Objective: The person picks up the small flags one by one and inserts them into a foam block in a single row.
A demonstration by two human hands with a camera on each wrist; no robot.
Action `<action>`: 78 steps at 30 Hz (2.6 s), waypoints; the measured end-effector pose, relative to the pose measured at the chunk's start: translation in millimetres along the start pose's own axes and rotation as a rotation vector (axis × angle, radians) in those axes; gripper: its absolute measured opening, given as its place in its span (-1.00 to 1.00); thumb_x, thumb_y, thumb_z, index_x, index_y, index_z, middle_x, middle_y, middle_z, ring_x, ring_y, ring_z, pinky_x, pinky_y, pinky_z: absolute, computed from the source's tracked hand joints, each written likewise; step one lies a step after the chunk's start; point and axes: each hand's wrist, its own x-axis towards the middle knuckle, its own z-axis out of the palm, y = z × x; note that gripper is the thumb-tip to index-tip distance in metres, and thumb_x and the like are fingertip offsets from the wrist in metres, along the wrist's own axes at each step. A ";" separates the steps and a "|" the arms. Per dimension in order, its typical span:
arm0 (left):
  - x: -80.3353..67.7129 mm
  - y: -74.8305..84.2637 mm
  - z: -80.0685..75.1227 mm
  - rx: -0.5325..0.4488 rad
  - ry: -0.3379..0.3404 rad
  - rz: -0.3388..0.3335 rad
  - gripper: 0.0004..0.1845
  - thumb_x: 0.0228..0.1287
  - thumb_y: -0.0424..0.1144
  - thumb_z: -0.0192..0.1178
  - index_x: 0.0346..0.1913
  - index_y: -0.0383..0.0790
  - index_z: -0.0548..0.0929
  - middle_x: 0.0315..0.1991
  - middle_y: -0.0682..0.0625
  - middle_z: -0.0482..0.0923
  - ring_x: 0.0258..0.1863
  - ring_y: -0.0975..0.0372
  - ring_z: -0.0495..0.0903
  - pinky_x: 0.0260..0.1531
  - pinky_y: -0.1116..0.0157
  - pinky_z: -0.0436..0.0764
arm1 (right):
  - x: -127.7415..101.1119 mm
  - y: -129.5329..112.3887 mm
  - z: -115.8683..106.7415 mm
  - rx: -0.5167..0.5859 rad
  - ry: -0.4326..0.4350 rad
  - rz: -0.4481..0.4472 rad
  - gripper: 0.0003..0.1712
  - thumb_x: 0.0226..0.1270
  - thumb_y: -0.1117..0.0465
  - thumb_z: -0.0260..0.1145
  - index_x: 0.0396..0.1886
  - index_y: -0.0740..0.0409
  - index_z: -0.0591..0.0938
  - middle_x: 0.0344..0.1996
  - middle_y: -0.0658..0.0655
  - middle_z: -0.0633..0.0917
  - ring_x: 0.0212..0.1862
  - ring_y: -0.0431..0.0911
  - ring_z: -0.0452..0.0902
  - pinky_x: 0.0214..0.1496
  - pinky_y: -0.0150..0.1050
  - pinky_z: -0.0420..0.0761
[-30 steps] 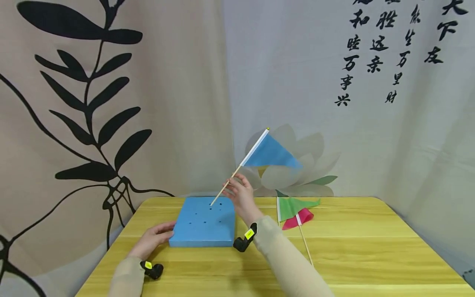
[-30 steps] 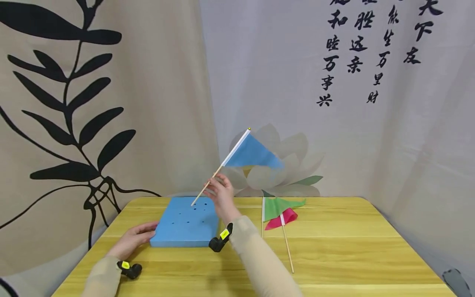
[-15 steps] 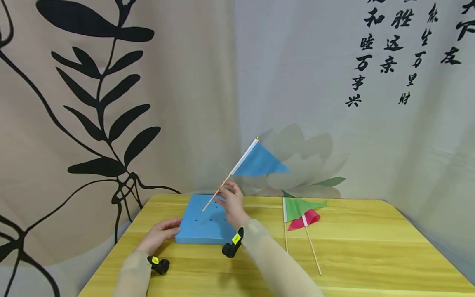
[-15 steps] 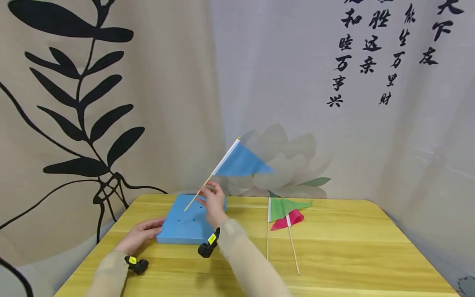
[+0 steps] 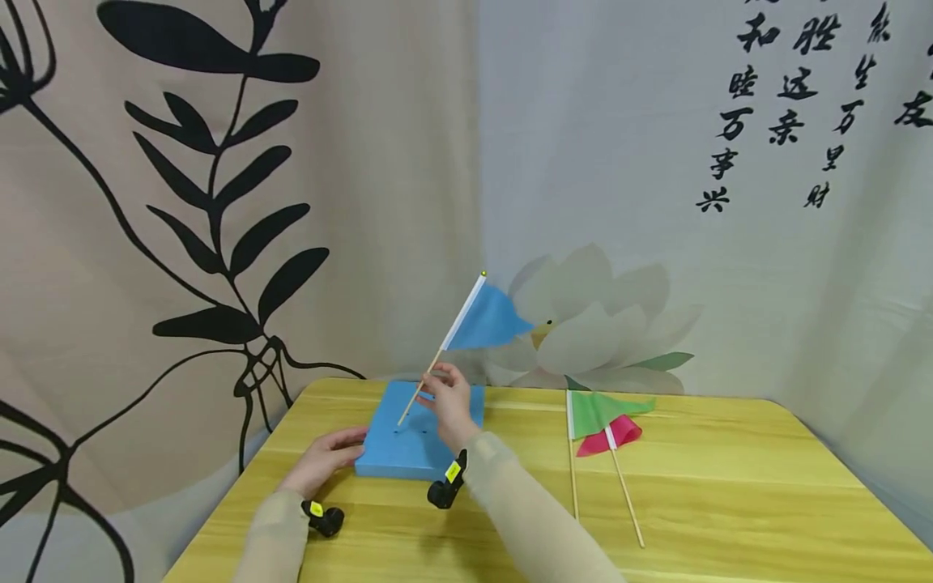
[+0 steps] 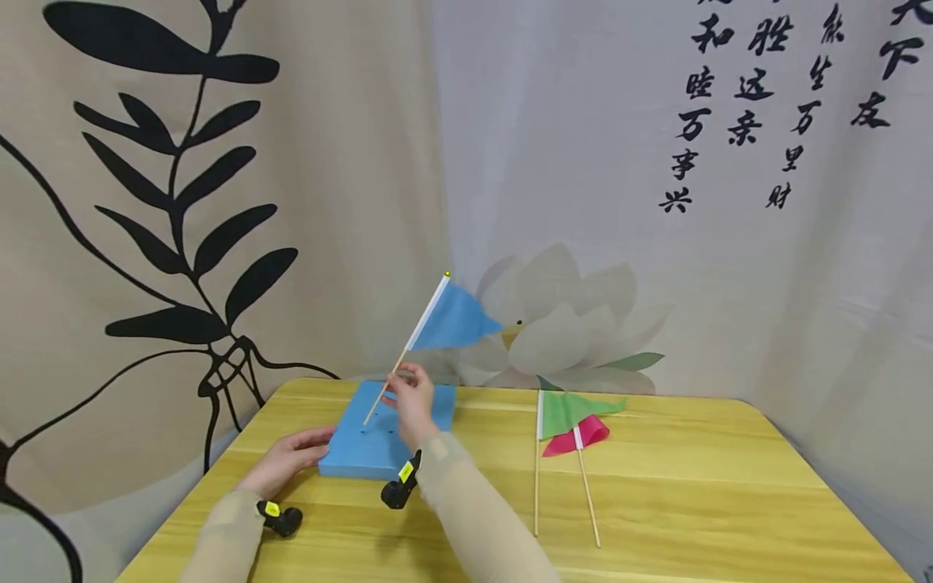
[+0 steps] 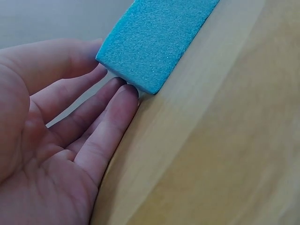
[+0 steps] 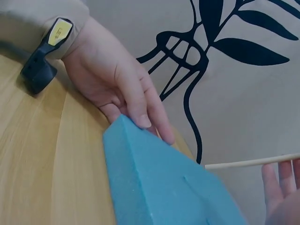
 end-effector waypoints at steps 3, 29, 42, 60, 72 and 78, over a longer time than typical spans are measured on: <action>0.8 -0.6 1.0 -0.008 0.004 -0.003 -0.44 0.39 -0.23 0.19 0.37 -0.37 0.37 0.30 -0.31 0.34 0.24 -0.09 0.39 0.14 0.10 0.51 | 0.9 4.0 -1.5 -0.015 0.002 -0.006 -0.80 0.35 0.34 0.29 -0.06 0.19 0.55 -0.26 0.16 0.56 -0.17 0.13 0.62 -0.01 0.08 0.63; -3.1 8.3 2.2 0.008 0.004 -0.017 -0.45 0.41 -0.23 0.16 0.38 -0.37 0.35 0.31 -0.33 0.33 0.24 -0.09 0.39 0.15 0.08 0.50 | 3.4 20.2 1.8 -0.096 -0.034 -0.018 -0.84 0.35 0.35 0.28 -0.10 0.17 0.58 -0.29 0.15 0.57 -0.24 0.02 0.63 -0.03 0.12 0.63; -3.6 7.9 2.1 0.019 -0.001 0.001 -0.45 0.42 -0.23 0.15 0.38 -0.38 0.35 0.31 -0.34 0.33 0.23 -0.08 0.40 0.12 0.09 0.52 | 1.8 19.0 5.4 -0.143 -0.061 -0.015 -0.85 0.37 0.35 0.26 -0.09 0.14 0.59 -0.31 0.14 0.56 -0.03 0.30 0.55 -0.04 0.07 0.65; 0.4 7.0 3.4 -0.020 0.007 -0.020 -0.44 0.39 -0.22 0.19 0.37 -0.38 0.37 0.29 -0.30 0.37 0.20 -0.02 0.44 0.12 0.14 0.52 | -5.2 30.3 4.4 -0.376 -0.174 -0.049 -0.85 0.35 0.30 0.30 -0.12 0.20 0.62 -0.27 0.09 0.62 -0.20 -0.09 0.62 -0.13 -0.12 0.69; 3.2 5.9 3.1 -0.020 -0.003 -0.028 -0.43 0.40 -0.22 0.18 0.38 -0.38 0.35 0.30 -0.32 0.34 0.22 -0.06 0.41 0.12 0.11 0.53 | -2.1 6.8 -31.2 -0.374 -0.220 0.079 -0.65 0.25 0.27 0.37 0.01 0.33 0.65 -0.22 0.21 0.71 -0.11 0.18 0.63 -0.10 -0.03 0.68; -0.3 5.1 4.4 -0.035 0.015 -0.059 -0.42 0.39 -0.20 0.19 0.37 -0.40 0.36 0.31 -0.33 0.33 0.22 -0.07 0.41 0.11 0.09 0.53 | -11.4 -38.1 -72.3 -0.649 -0.286 0.211 -0.44 0.25 -0.01 0.40 0.07 0.33 0.63 -0.06 0.26 0.70 -0.03 0.14 0.63 0.29 0.28 0.27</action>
